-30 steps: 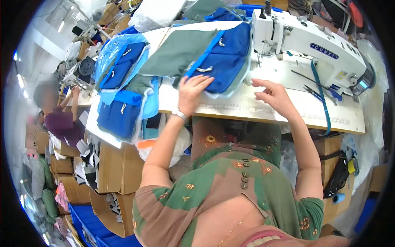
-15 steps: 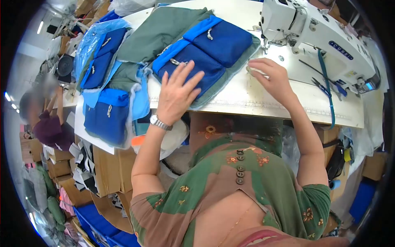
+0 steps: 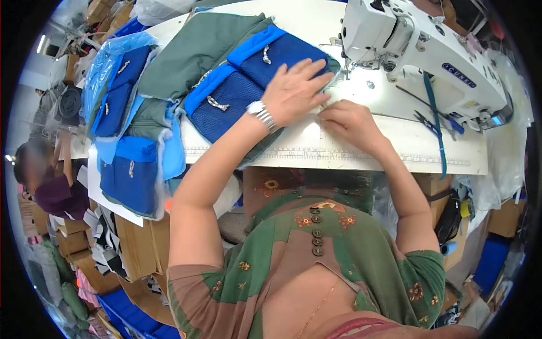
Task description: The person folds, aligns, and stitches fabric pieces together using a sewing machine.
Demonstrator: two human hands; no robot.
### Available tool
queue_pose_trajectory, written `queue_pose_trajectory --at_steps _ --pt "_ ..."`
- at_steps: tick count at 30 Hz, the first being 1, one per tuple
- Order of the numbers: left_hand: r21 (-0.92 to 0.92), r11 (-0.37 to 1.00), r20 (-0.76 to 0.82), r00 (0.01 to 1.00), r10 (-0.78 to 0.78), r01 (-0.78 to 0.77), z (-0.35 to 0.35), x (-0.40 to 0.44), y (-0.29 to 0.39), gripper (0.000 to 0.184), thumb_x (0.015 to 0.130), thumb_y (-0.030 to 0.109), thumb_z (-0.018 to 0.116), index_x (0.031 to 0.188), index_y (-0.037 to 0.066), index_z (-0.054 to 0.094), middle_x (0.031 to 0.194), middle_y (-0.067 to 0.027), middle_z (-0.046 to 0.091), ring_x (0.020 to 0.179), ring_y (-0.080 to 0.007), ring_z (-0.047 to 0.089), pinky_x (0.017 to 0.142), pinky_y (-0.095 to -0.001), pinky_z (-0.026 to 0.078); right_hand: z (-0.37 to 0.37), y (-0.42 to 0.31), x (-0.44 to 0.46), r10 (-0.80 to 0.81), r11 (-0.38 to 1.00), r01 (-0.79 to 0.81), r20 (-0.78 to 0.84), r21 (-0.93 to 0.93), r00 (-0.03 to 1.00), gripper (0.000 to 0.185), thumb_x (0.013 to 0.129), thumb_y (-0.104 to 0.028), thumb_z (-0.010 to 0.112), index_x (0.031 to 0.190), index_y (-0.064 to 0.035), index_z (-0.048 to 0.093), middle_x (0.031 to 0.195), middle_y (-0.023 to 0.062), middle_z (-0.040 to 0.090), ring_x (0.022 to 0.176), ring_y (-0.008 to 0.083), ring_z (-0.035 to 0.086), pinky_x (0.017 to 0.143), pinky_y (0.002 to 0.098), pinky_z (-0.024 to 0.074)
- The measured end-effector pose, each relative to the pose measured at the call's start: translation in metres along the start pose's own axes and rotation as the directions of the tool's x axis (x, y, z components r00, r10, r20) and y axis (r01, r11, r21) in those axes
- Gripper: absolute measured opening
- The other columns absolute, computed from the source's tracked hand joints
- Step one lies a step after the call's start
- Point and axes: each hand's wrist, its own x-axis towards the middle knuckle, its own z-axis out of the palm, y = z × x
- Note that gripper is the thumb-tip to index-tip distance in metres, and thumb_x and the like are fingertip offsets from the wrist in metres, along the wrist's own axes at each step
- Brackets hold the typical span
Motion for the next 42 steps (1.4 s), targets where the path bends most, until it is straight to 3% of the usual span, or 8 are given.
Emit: queue_pose_trajectory --at_steps 3,8,14,20,26,31,38,42 --pt "0.078 0.997 0.171 0.985 0.010 -0.023 0.016 -0.017 0.006 0.049 0.090 0.042 0.054 0.128 0.012 0.054 0.148 -0.0106 0.038 0.135 -0.0281 0.037 0.103 -0.0578 0.033 -0.018 -0.010 -0.018 0.066 0.995 -0.066 0.002 -0.080 0.998 0.012 0.078 -0.011 0.067 0.089 -0.0077 0.070 0.089 0.0038 0.068 0.083 0.0230 0.064 0.070 0.0341 0.0524" --pt "-0.143 0.989 0.384 0.919 0.085 -0.032 -0.027 -0.078 0.041 0.041 0.087 0.036 0.061 0.121 0.013 0.060 0.144 -0.0088 0.044 0.132 -0.0266 0.042 0.104 -0.0556 0.034 -0.031 0.001 -0.054 0.105 0.990 -0.115 -0.121 -0.079 0.987 0.019 0.076 -0.005 0.067 0.095 -0.0096 0.071 0.086 0.0048 0.067 0.078 0.0225 0.063 0.066 0.0338 0.0520" --pt "-0.125 0.979 0.117 0.982 -0.146 0.161 -0.022 -0.092 0.089 0.040 0.078 0.025 0.070 0.118 0.024 0.065 0.108 -0.0051 0.056 0.103 -0.0216 0.056 0.097 -0.0535 0.038 -0.015 -0.019 -0.047 -0.044 0.985 0.034 -0.058 -0.168 0.997 0.027 0.072 -0.006 0.065 0.096 -0.0159 0.072 0.073 0.0029 0.055 0.068 0.0205 0.056 0.061 0.0333 0.0464" --pt "-0.040 0.988 0.061 0.987 -0.147 0.150 -0.011 -0.097 0.091 0.040 0.076 0.022 0.072 0.115 0.028 0.067 0.109 -0.0059 0.056 0.104 -0.0225 0.056 0.096 -0.0516 0.040 -0.009 -0.017 -0.060 -0.026 0.944 -0.017 -0.125 -0.330 0.992 0.022 0.071 -0.010 0.068 0.091 -0.0165 0.072 0.067 0.0015 0.047 0.065 0.0187 0.052 0.062 0.0316 0.0425" --pt "-0.003 0.992 0.028 0.991 -0.129 0.129 -0.008 -0.098 0.090 0.032 0.077 0.019 0.069 0.109 0.025 0.069 0.107 -0.0052 0.057 0.102 -0.0218 0.057 0.094 -0.0504 0.041 -0.010 -0.019 -0.058 0.182 0.975 -0.206 -0.228 -0.085 0.956 0.016 0.073 -0.004 0.067 0.087 -0.0108 0.073 0.072 0.0036 0.058 0.068 0.0201 0.056 0.064 0.0327 0.0441" --pt "-0.061 0.990 0.034 0.992 -0.125 0.127 -0.016 -0.122 0.091 0.028 0.076 0.016 0.068 0.103 0.021 0.071 0.100 -0.0032 0.059 0.098 -0.0204 0.059 0.095 -0.0497 0.039 -0.015 -0.049 -0.058 0.461 0.854 -0.416 -0.084 0.312 0.883 0.012 0.081 -0.006 0.066 0.092 -0.0032 0.071 0.077 0.0079 0.064 0.063 0.0189 0.060 0.059 0.0296 0.0473" --pt "-0.120 0.957 -0.076 0.958 -0.275 0.265 -0.014 -0.125 0.125 0.027 0.073 0.015 0.072 0.100 0.020 0.070 0.117 -0.0041 0.060 0.116 -0.0223 0.054 0.103 -0.0532 0.029 0.003 -0.054 -0.062 0.376 0.868 -0.325 -0.069 0.374 0.924 0.015 0.082 -0.006 0.066 0.095 -0.0029 0.071 0.081 0.0092 0.066 0.066 0.0209 0.063 0.060 0.0297 0.0487" --pt "-0.024 0.986 -0.146 0.975 -0.169 0.167 0.008 -0.108 0.128 0.018 0.077 0.016 0.071 0.094 0.015 0.068 0.124 -0.0032 0.061 0.123 -0.0237 0.051 0.106 -0.0517 0.026 0.003 -0.042 -0.062 0.329 0.865 -0.301 0.000 0.401 0.944 0.017 0.081 -0.006 0.066 0.097 -0.0038 0.070 0.084 0.0090 0.066 0.069 0.0228 0.064 0.062 0.0307 0.0499"
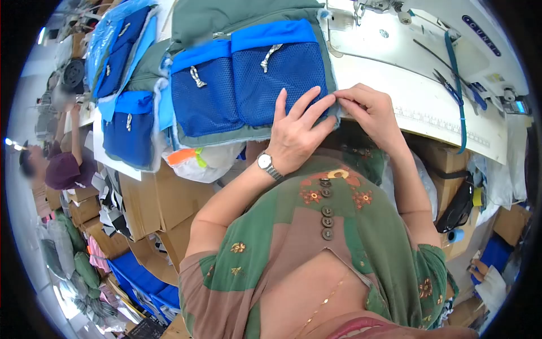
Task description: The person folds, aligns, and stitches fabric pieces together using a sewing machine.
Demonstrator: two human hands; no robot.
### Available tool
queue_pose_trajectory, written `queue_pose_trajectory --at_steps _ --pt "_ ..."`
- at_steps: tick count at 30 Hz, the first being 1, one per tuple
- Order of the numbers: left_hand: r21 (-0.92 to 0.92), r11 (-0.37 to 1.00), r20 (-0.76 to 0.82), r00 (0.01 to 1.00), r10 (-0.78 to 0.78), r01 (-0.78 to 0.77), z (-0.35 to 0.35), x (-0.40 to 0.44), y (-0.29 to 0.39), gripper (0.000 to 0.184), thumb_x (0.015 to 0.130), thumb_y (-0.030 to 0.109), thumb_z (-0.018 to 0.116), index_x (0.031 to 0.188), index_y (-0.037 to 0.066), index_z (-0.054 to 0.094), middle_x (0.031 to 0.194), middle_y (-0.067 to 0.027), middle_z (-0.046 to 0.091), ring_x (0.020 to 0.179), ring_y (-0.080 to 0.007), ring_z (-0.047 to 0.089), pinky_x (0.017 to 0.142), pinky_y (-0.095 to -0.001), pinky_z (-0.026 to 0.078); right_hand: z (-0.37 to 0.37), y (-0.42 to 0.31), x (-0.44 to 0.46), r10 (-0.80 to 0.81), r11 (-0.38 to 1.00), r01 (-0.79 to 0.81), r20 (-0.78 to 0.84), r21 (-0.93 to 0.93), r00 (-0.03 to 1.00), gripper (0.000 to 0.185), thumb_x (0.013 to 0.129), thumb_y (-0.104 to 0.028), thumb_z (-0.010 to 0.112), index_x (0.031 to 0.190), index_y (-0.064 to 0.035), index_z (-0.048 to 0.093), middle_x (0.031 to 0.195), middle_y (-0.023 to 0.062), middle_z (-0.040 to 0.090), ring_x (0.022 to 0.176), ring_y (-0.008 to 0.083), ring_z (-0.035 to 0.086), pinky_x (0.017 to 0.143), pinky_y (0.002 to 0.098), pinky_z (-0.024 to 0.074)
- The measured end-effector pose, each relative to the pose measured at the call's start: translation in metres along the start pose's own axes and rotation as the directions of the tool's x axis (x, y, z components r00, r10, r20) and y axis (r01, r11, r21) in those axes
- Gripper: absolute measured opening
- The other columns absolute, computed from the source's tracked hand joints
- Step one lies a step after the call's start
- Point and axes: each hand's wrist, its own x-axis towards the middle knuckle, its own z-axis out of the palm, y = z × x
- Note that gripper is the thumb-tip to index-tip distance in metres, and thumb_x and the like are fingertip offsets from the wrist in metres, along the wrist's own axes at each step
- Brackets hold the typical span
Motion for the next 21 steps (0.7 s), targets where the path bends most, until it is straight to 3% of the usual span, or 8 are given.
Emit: queue_pose_trajectory --at_steps 3,4,7,9,11,12,15,21 --pt "-0.138 0.989 -0.097 0.993 -0.068 0.055 -0.027 0.009 -0.011 0.008 0.082 0.012 0.067 0.090 0.011 0.065 0.113 -0.0042 0.067 0.117 -0.0255 0.056 0.107 -0.0484 0.027 -0.010 -0.009 0.013 -0.084 0.996 0.085 -0.039 0.026 0.996 0.019 0.081 -0.008 0.067 0.100 -0.0051 0.071 0.093 0.0092 0.067 0.080 0.0236 0.065 0.069 0.0310 0.0509" --pt "-0.231 0.964 -0.152 0.974 -0.168 0.131 -0.044 0.015 -0.010 0.002 0.086 0.010 0.062 0.088 0.010 0.061 0.107 -0.0013 0.068 0.113 -0.0243 0.059 0.104 -0.0485 0.029 -0.011 -0.007 0.026 -0.360 0.929 0.343 -0.123 -0.140 0.925 0.023 0.081 -0.012 0.068 0.103 -0.0075 0.071 0.101 0.0080 0.067 0.092 0.0246 0.064 0.076 0.0311 0.0507" --pt "-0.650 0.724 -0.153 0.893 -0.423 0.231 -0.090 0.017 -0.016 0.007 0.094 0.011 0.056 0.093 0.004 0.059 0.109 -0.0109 0.067 0.112 -0.0240 0.060 0.096 -0.0367 0.042 -0.013 -0.037 0.067 -0.597 0.802 0.583 -0.162 -0.127 0.786 0.027 0.079 -0.015 0.070 0.106 -0.0097 0.071 0.105 0.0074 0.067 0.100 0.0260 0.061 0.082 0.0311 0.0498" --pt "-0.637 0.742 -0.199 0.886 -0.418 0.207 -0.116 0.017 -0.017 0.012 0.097 0.013 0.054 0.095 0.002 0.058 0.109 -0.0134 0.066 0.107 -0.0200 0.059 0.089 -0.0300 0.045 -0.006 -0.061 0.090 -0.678 0.724 0.689 -0.214 -0.031 0.703 0.025 0.080 -0.016 0.070 0.104 -0.0070 0.071 0.097 0.0078 0.066 0.091 0.0230 0.062 0.077 0.0288 0.0487" --pt "-0.690 0.695 -0.232 0.847 -0.479 0.203 -0.133 0.013 -0.018 0.013 0.097 0.014 0.054 0.096 0.002 0.058 0.108 -0.0115 0.066 0.102 -0.0161 0.059 0.089 -0.0297 0.045 -0.003 -0.086 0.102 -0.510 0.827 0.472 0.055 0.304 0.858 0.021 0.082 -0.014 0.069 0.100 -0.0031 0.071 0.087 0.0067 0.063 0.080 0.0164 0.059 0.071 0.0265 0.0455" --pt "-0.678 0.709 -0.265 0.836 -0.480 0.192 -0.140 0.013 -0.015 0.013 0.097 0.014 0.055 0.097 0.002 0.059 0.106 -0.0092 0.065 0.096 -0.0127 0.056 0.086 -0.0270 0.044 0.003 -0.092 0.109 -0.491 0.801 0.406 0.097 0.440 0.866 0.017 0.084 -0.012 0.067 0.096 0.0001 0.071 0.079 0.0041 0.059 0.072 0.0112 0.053 0.066 0.0253 0.0419" --pt "-0.605 0.773 -0.321 0.830 -0.456 0.191 -0.152 0.004 -0.020 0.012 0.096 0.013 0.056 0.098 0.002 0.059 0.110 -0.0113 0.063 0.098 -0.0152 0.057 0.089 -0.0276 0.043 0.015 -0.108 0.115 -0.552 0.744 0.423 0.120 0.517 0.825 0.018 0.084 -0.013 0.067 0.096 0.0006 0.070 0.079 0.0028 0.058 0.074 0.0105 0.053 0.066 0.0248 0.0414" --pt "-0.430 0.883 -0.491 0.771 -0.406 0.191 -0.170 -0.002 -0.022 0.010 0.096 0.012 0.056 0.094 0.002 0.057 0.098 -0.0052 0.059 0.089 -0.0115 0.053 0.079 -0.0246 0.043 0.024 -0.133 0.107 -0.577 0.671 0.368 0.142 0.643 0.804 0.011 0.084 -0.009 0.067 0.089 0.0006 0.069 0.080 0.0010 0.056 0.075 0.0095 0.050 0.066 0.0241 0.0394"
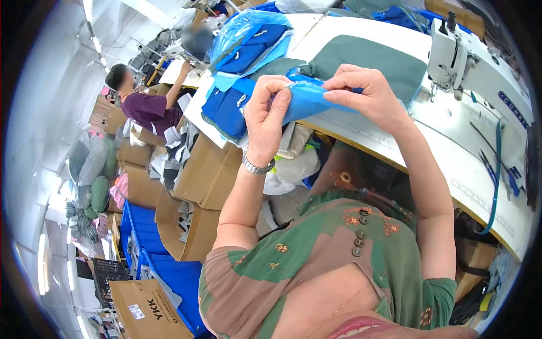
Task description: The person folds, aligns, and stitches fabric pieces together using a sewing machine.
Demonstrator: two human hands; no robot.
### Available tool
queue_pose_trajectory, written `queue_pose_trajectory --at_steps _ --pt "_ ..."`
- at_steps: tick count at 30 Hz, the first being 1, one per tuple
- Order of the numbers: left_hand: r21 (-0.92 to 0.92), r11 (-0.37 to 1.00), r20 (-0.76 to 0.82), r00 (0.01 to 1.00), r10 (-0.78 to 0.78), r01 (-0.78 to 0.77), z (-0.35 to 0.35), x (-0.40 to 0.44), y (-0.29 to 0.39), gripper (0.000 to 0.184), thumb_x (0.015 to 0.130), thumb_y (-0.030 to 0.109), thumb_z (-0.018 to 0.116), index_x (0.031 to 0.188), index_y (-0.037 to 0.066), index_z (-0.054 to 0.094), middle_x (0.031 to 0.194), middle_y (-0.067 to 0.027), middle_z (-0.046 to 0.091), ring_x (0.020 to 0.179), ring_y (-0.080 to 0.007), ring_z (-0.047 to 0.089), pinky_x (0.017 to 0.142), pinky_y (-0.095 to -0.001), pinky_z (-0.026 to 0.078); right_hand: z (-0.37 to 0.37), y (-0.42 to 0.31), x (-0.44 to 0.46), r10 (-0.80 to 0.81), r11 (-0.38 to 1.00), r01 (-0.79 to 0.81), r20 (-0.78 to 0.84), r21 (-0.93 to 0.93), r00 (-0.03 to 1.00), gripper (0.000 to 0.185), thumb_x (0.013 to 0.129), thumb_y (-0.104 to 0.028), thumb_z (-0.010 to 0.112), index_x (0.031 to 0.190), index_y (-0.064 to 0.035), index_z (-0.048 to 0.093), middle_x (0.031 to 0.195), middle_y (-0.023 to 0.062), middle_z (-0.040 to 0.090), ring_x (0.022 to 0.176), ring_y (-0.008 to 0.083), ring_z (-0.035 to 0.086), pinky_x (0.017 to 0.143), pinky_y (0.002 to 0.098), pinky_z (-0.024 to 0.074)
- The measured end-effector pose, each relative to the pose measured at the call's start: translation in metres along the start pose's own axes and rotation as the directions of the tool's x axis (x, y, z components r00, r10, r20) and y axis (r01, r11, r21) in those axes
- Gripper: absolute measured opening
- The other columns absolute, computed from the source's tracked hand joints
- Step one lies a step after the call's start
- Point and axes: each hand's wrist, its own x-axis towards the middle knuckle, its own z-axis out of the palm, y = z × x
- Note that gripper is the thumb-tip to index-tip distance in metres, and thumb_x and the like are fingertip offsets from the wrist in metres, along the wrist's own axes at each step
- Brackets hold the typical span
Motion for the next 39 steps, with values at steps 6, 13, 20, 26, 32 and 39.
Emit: queue_pose_trajectory --at_steps 6,13,20,26,32,39 --pt "0.058 0.996 0.075 0.995 -0.069 0.064 -0.004 0.001 0.006 0.008 0.089 0.010 0.065 0.089 0.002 0.063 0.088 -0.0044 0.060 0.083 -0.0116 0.054 0.074 -0.0242 0.043 0.018 0.005 0.004 -0.091 0.988 0.078 -0.101 -0.132 0.991 0.011 0.081 -0.009 0.068 0.086 0.0014 0.069 0.073 0.0035 0.058 0.065 0.0101 0.051 0.059 0.0258 0.0412" --pt "0.138 0.990 0.061 0.998 0.012 -0.020 -0.005 0.009 0.002 0.006 0.082 0.006 0.071 0.082 0.002 0.066 0.072 -0.0017 0.058 0.071 -0.0111 0.054 0.065 -0.0251 0.041 0.025 0.001 0.011 -0.107 0.981 0.101 -0.024 -0.166 0.994 0.011 0.080 -0.008 0.065 0.082 0.0020 0.066 0.071 0.0065 0.056 0.062 0.0125 0.051 0.057 0.0271 0.0405" --pt "-0.059 0.998 -0.045 0.998 -0.034 0.032 -0.008 0.027 -0.004 0.007 0.084 0.004 0.070 0.080 0.001 0.065 0.072 0.0006 0.059 0.068 -0.0070 0.050 0.063 -0.0225 0.040 -0.017 0.015 -0.037 -0.029 0.911 -0.023 -0.121 -0.411 0.992 0.008 0.078 -0.008 0.065 0.079 -0.0004 0.067 0.075 0.0059 0.059 0.067 0.0155 0.054 0.060 0.0281 0.0437" --pt "0.185 0.899 0.062 0.917 0.393 -0.398 -0.002 0.020 -0.007 0.008 0.074 -0.001 0.072 0.076 0.004 0.065 0.069 -0.0028 0.058 0.063 -0.0147 0.053 0.059 -0.0263 0.043 -0.031 0.056 -0.069 -0.118 0.534 -0.181 -0.285 -0.826 0.951 0.004 0.081 -0.010 0.063 0.082 -0.0093 0.059 0.081 0.0098 0.057 0.070 0.0311 0.060 0.061 0.0396 0.0490" --pt "0.017 0.774 0.985 0.142 0.095 -0.633 0.093 -0.087 -0.048 0.019 0.079 0.016 0.059 0.097 0.011 0.065 0.085 -0.0012 0.060 0.091 -0.0173 0.058 0.084 -0.0411 0.043 -0.101 0.110 -0.077 0.132 0.186 -0.324 -0.303 -0.928 0.944 0.018 0.082 -0.004 0.052 0.090 -0.0093 0.068 0.091 0.0106 0.065 0.086 0.0306 0.063 0.074 0.0413 0.0504" --pt "-0.113 0.988 0.696 0.702 0.154 -0.104 0.051 -0.089 -0.049 0.011 0.076 0.007 0.074 0.086 0.006 0.071 0.086 -0.0059 0.069 0.076 -0.0217 0.065 0.075 -0.0357 0.051 -0.094 0.059 -0.141 0.201 0.250 -0.637 -0.604 -0.730 0.771 0.022 0.082 -0.004 0.052 0.093 -0.0085 0.070 0.098 0.0107 0.067 0.094 0.0279 0.062 0.083 0.0385 0.0492"
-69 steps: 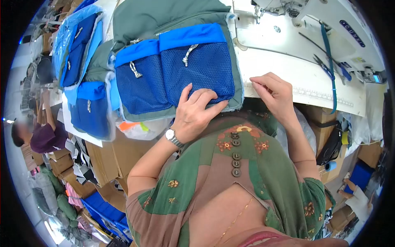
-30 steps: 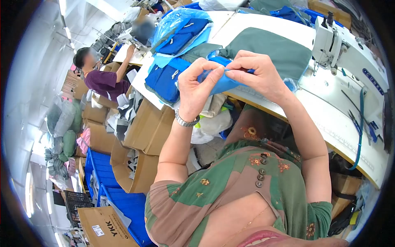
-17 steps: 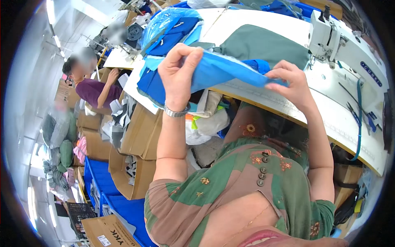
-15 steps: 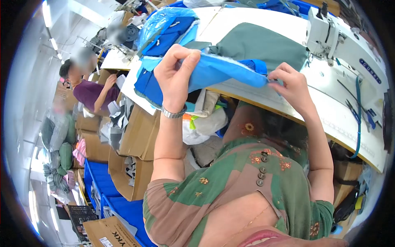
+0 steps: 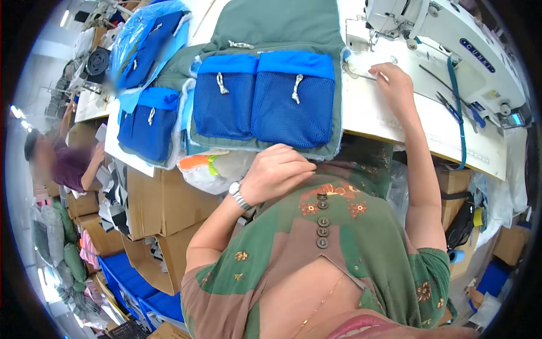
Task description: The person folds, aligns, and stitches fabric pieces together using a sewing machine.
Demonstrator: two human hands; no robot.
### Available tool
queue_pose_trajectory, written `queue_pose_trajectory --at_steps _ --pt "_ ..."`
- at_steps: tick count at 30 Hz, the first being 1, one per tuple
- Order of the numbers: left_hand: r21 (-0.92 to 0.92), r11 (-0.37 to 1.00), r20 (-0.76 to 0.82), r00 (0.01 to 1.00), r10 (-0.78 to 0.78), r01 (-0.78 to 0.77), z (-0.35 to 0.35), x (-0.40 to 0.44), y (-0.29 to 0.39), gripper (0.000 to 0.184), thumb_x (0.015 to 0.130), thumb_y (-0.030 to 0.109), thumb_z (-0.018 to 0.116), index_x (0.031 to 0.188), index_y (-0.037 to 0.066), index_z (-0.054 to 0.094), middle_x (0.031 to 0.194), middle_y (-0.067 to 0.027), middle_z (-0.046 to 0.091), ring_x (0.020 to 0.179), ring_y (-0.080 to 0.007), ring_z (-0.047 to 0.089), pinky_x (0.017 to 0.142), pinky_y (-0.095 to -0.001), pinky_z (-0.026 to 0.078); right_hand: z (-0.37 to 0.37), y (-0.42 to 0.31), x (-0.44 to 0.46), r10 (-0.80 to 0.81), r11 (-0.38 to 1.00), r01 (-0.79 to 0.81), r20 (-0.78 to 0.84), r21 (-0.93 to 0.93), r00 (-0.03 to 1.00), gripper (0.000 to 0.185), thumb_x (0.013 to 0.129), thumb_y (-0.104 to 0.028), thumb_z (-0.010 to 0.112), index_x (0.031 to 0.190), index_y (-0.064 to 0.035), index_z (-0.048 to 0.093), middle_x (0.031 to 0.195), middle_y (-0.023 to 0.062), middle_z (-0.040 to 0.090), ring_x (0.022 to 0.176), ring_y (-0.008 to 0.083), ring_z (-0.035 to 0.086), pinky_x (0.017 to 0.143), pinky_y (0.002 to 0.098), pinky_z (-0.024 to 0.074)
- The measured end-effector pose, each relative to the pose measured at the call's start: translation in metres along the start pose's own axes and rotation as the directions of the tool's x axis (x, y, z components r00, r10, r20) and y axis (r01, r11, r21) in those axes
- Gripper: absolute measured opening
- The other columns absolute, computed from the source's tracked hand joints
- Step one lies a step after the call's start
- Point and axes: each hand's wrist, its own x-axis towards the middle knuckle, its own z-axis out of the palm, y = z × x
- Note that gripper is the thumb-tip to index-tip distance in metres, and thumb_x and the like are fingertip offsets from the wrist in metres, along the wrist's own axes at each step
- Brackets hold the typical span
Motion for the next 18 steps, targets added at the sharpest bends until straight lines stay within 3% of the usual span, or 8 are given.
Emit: queue_pose_trajectory --at_steps 3,6,9,10,11,14,15,18 --pt "0.171 0.984 -0.098 0.995 -0.027 0.044 -0.030 0.005 -0.015 0.011 0.077 0.005 0.073 0.087 0.005 0.070 0.087 -0.0081 0.069 0.078 -0.0231 0.066 0.071 -0.0331 0.053 -0.004 0.001 -0.017 0.051 0.998 -0.052 0.065 0.020 0.997 0.018 0.083 -0.005 0.054 0.091 -0.0073 0.070 0.102 0.0114 0.067 0.098 0.0280 0.061 0.087 0.0383 0.0482" --pt "0.243 0.964 -0.183 0.981 -0.060 0.104 -0.060 0.032 -0.033 0.010 0.078 0.007 0.071 0.087 0.005 0.070 0.090 -0.0073 0.068 0.082 -0.0237 0.066 0.070 -0.0323 0.054 -0.002 -0.005 -0.038 -0.166 0.983 0.165 0.006 -0.080 0.986 0.016 0.081 -0.005 0.058 0.094 -0.0059 0.067 0.109 0.0120 0.065 0.104 0.0296 0.060 0.090 0.0392 0.0471" --pt "0.404 0.911 -0.079 0.995 -0.054 0.082 -0.085 0.067 -0.059 0.020 0.078 0.009 0.071 0.098 0.005 0.069 0.115 -0.0123 0.063 0.102 -0.0292 0.062 0.085 -0.0356 0.051 0.007 -0.012 -0.051 -0.235 0.956 0.223 -0.044 -0.190 0.971 0.023 0.079 0.000 0.057 0.101 -0.0039 0.063 0.119 0.0134 0.061 0.114 0.0312 0.056 0.095 0.0434 0.0446" --pt "0.432 0.899 -0.024 0.997 -0.077 0.080 -0.090 0.078 -0.073 0.038 0.078 0.016 0.071 0.114 0.007 0.064 0.128 -0.0123 0.057 0.115 -0.0314 0.055 0.094 -0.0381 0.045 0.007 -0.017 -0.055 -0.194 0.961 0.183 -0.034 -0.205 0.980 0.026 0.079 0.001 0.057 0.104 -0.0029 0.062 0.122 0.0139 0.060 0.119 0.0318 0.054 0.098 0.0463 0.0424" --pt "0.435 0.898 -0.028 0.998 -0.064 0.070 -0.092 0.085 -0.084 0.038 0.078 0.016 0.071 0.114 0.007 0.064 0.128 -0.0123 0.057 0.115 -0.0314 0.055 0.094 -0.0381 0.045 0.006 -0.018 -0.057 -0.198 0.960 0.184 -0.045 -0.212 0.979 0.026 0.079 0.001 0.057 0.104 -0.0029 0.062 0.122 0.0139 0.060 0.119 0.0318 0.054 0.098 0.0463 0.0424" --pt "0.543 0.832 0.214 0.939 -0.270 0.115 -0.093 0.095 -0.115 0.067 0.078 0.025 0.072 0.137 0.010 0.045 0.143 -0.0116 0.044 0.123 -0.0294 0.049 0.098 -0.0418 0.040 0.005 -0.018 -0.057 -0.149 0.975 0.143 -0.022 -0.170 0.989 0.029 0.078 0.002 0.057 0.106 -0.0035 0.063 0.123 0.0134 0.059 0.121 0.0317 0.053 0.100 0.0478 0.0410" --pt "0.525 0.847 0.250 0.935 -0.253 0.089 -0.090 0.095 -0.124 0.064 0.079 0.031 0.071 0.136 0.012 0.047 0.136 -0.0088 0.050 0.119 -0.0257 0.051 0.093 -0.0453 0.041 0.003 -0.019 -0.057 -0.150 0.973 0.142 -0.032 -0.179 0.988 0.029 0.078 0.002 0.057 0.106 -0.0035 0.063 0.123 0.0134 0.059 0.121 0.0317 0.053 0.100 0.0478 0.0410" --pt "0.486 0.870 0.268 0.934 -0.237 0.082 -0.097 0.105 -0.124 0.059 0.077 0.030 0.072 0.130 0.013 0.052 0.129 -0.0086 0.054 0.114 -0.0269 0.053 0.091 -0.0440 0.043 0.001 -0.022 -0.056 -0.102 0.986 0.102 0.003 -0.131 0.995 0.028 0.078 0.001 0.059 0.105 -0.0046 0.064 0.123 0.0128 0.060 0.119 0.0321 0.054 0.100 0.0486 0.0401"
